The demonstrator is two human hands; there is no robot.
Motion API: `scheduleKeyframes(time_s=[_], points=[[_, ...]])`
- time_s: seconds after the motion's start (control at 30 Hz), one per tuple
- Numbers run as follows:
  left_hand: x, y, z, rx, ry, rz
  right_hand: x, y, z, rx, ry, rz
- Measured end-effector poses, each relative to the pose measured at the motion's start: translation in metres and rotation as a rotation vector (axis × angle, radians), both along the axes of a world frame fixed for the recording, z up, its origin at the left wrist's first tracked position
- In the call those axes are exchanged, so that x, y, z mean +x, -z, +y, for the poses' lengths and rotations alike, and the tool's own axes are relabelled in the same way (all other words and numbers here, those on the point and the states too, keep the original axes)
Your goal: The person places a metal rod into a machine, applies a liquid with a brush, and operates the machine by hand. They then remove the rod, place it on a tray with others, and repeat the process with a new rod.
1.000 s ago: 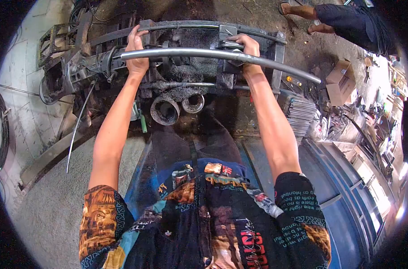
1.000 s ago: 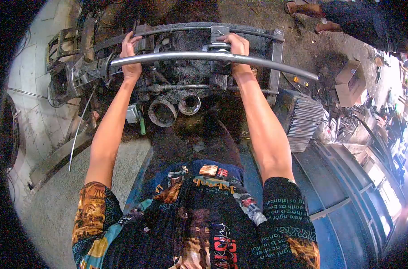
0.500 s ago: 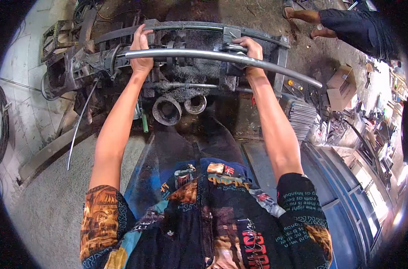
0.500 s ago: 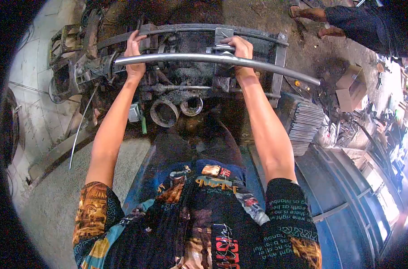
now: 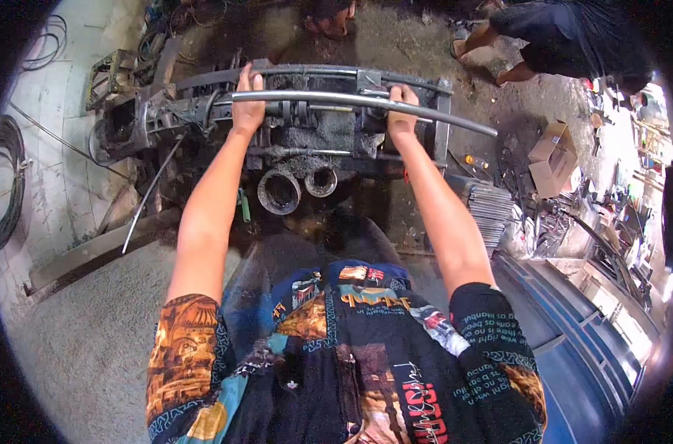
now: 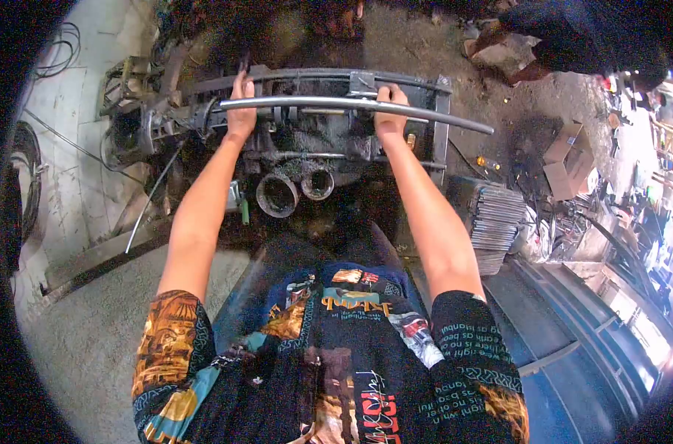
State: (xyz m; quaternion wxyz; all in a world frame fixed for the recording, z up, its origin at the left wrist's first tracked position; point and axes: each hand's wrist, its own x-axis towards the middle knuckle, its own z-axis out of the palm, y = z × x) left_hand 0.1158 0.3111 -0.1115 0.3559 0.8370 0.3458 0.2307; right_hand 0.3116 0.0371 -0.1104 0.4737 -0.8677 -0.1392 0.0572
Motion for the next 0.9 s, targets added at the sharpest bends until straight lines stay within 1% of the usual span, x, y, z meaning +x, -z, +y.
scheduleKeyframes(time_s=[0.03,0.1,0.13,0.17,0.2,0.23,0.27,0.3,0.33,0.37,0.4,0.43,0.47,0.5,0.57,0.6,0.63,0.73,0.8,0.9], points=[[-0.004,-0.005,-0.006,-0.044,-0.020,-0.049,-0.006,-0.006,-0.007,-0.038,-0.027,-0.021],[-0.026,-0.021,-0.025,0.042,-0.072,-0.058,-0.023,-0.008,-0.021,0.146,-0.093,-0.068],[-0.039,-0.036,-0.038,0.128,-0.131,0.013,-0.036,-0.029,-0.029,0.081,-0.070,-0.011],[-0.059,-0.037,-0.049,0.207,-0.133,-0.086,-0.050,-0.051,-0.036,0.016,-0.046,0.046],[-0.079,-0.046,-0.063,0.193,-0.164,-0.089,-0.057,-0.043,-0.051,0.089,-0.085,0.014],[-0.102,-0.049,-0.075,0.232,-0.166,-0.027,-0.069,-0.054,-0.068,-0.064,-0.074,0.026],[-0.122,-0.060,-0.091,0.224,-0.196,0.036,-0.079,-0.052,-0.082,-0.018,-0.075,0.018],[-0.143,-0.061,-0.104,0.228,-0.209,0.077,-0.089,-0.040,-0.099,-0.051,-0.065,0.012],[-0.162,-0.063,-0.116,0.197,-0.233,0.221,-0.099,-0.028,-0.115,-0.094,-0.016,0.056],[-0.180,-0.061,-0.127,0.241,-0.270,0.379,-0.108,-0.018,-0.130,-0.139,0.031,0.103],[-0.197,-0.057,-0.135,0.173,-0.291,0.491,-0.115,-0.009,-0.141,-0.140,0.030,0.099],[-0.209,-0.052,-0.144,0.170,-0.336,0.645,-0.120,-0.002,-0.151,-0.250,0.064,0.107],[-0.220,-0.046,-0.150,0.097,-0.335,0.740,-0.123,0.005,-0.158,-0.359,0.099,0.117],[-0.226,-0.047,-0.154,0.025,-0.334,0.835,-0.125,0.012,-0.161,-0.356,0.098,0.116],[-0.237,-0.037,-0.152,-0.130,-0.278,0.903,-0.126,0.026,-0.164,-0.430,0.148,0.101],[-0.240,-0.032,-0.148,-0.185,-0.221,0.947,-0.122,0.027,-0.162,-0.524,0.107,0.218],[-0.243,-0.027,-0.147,-0.197,-0.182,0.943,-0.119,0.030,-0.157,-0.519,0.106,0.221],[-0.246,-0.021,-0.149,-0.196,-0.145,0.897,-0.112,0.041,-0.144,-0.724,0.112,0.311],[-0.246,-0.020,-0.149,-0.240,-0.123,0.868,-0.105,0.046,-0.141,-0.737,0.119,0.342],[-0.248,-0.020,-0.150,-0.208,-0.110,0.843,-0.102,0.047,-0.136,-0.739,0.092,0.376]])
